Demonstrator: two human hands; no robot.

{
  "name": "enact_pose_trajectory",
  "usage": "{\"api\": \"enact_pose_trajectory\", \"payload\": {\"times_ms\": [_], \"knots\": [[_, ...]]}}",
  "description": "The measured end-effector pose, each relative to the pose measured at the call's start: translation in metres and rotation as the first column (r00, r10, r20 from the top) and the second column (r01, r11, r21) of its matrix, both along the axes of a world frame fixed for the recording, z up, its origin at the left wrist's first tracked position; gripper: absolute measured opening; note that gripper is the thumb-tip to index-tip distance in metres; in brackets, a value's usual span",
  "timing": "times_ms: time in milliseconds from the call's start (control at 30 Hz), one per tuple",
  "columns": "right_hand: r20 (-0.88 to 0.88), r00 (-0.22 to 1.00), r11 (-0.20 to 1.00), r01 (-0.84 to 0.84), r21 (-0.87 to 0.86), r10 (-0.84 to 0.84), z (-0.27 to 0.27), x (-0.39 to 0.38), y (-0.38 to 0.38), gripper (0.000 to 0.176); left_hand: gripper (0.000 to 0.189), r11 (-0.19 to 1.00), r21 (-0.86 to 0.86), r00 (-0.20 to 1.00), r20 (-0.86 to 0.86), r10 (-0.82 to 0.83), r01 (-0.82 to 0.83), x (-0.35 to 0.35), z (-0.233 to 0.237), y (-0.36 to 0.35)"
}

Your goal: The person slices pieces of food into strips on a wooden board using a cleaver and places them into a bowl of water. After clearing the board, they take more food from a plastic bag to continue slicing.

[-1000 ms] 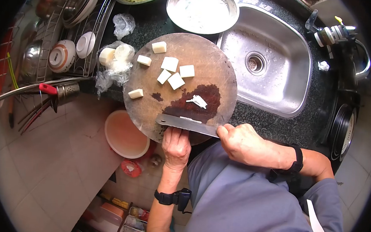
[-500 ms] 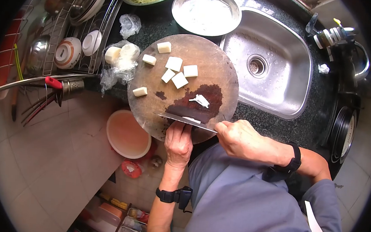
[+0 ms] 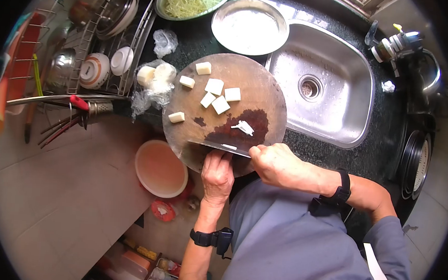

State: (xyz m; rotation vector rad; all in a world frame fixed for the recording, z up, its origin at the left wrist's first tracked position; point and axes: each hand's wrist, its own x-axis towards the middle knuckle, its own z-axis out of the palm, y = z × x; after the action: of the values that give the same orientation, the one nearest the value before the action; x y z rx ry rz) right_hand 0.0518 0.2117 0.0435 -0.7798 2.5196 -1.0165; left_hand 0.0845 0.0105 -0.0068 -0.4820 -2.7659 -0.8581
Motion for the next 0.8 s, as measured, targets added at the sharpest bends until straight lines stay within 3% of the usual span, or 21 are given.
{"api": "enact_pose_trajectory", "payload": {"times_ms": [33, 100, 133, 167, 233, 267, 300, 367, 467, 533, 700, 800], "knots": [[0.012, 0.999, 0.999, 0.029, -0.019, -0.029, -0.004, 0.0, 0.002, 0.014, 0.025, 1.0, -0.004, 1.0, -0.016, 0.001, -0.001, -0.002, 0.004, 0.001], [0.108, 0.989, 0.991, 0.106, -0.082, -0.096, -0.006, -0.007, 0.014, 0.008, 0.015, 0.886, 0.336, 0.934, 0.273, 0.233, -0.319, -0.004, 0.013, 0.003], [0.163, 0.979, 0.981, 0.142, -0.133, -0.12, 0.0, -0.011, 0.019, 0.008, 0.014, 0.72, 0.506, 0.867, 0.407, 0.286, -0.475, -0.006, 0.008, 0.001], [0.219, 0.966, 0.967, 0.181, -0.18, -0.14, 0.008, -0.014, 0.024, 0.009, 0.019, 0.432, 0.635, 0.761, 0.603, 0.241, -0.64, -0.006, 0.009, 0.003], [0.185, 0.973, 0.944, 0.188, -0.271, -0.14, 0.01, -0.02, 0.03, 0.013, 0.028, 0.096, 0.714, 0.719, 0.695, 0.023, -0.693, -0.011, 0.014, 0.0], [0.492, 0.865, 0.916, 0.269, -0.296, -0.095, 0.017, -0.025, 0.031, 0.014, 0.031, -0.005, 0.713, 0.709, 0.696, -0.114, -0.701, -0.014, 0.017, -0.001], [0.745, 0.667, 0.89, 0.353, -0.29, -0.022, 0.022, -0.028, 0.033, 0.016, 0.034, -0.101, 0.695, 0.694, 0.674, -0.252, -0.712, -0.017, 0.018, -0.001], [0.767, 0.641, 0.874, 0.352, -0.334, 0.035, 0.015, -0.027, 0.032, 0.021, 0.037, -0.323, 0.618, 0.675, 0.499, -0.543, -0.716, -0.022, 0.013, 0.001], [0.829, 0.555, 0.855, 0.395, -0.336, 0.069, 0.006, -0.022, 0.028, 0.024, 0.033, -0.311, 0.572, 0.644, 0.585, -0.494, -0.759, -0.021, 0.018, 0.008], [0.822, 0.565, 0.848, 0.403, -0.346, 0.067, 0.009, -0.02, 0.03, 0.024, 0.03, -0.208, 0.631, 0.649, 0.627, -0.43, -0.747, -0.016, 0.014, 0.008], [0.78, 0.622, 0.854, 0.443, -0.274, -0.072, 0.012, -0.013, 0.064, 0.021, 0.036, -0.248, 0.568, 0.62, 0.705, -0.345, -0.785, -0.002, 0.017, -0.005], [0.728, 0.672, 0.913, 0.37, -0.174, -0.133, 0.013, -0.005, 0.095, 0.02, 0.039, -0.138, 0.552, 0.569, 0.794, -0.215, -0.822, 0.012, 0.024, -0.005]]}}
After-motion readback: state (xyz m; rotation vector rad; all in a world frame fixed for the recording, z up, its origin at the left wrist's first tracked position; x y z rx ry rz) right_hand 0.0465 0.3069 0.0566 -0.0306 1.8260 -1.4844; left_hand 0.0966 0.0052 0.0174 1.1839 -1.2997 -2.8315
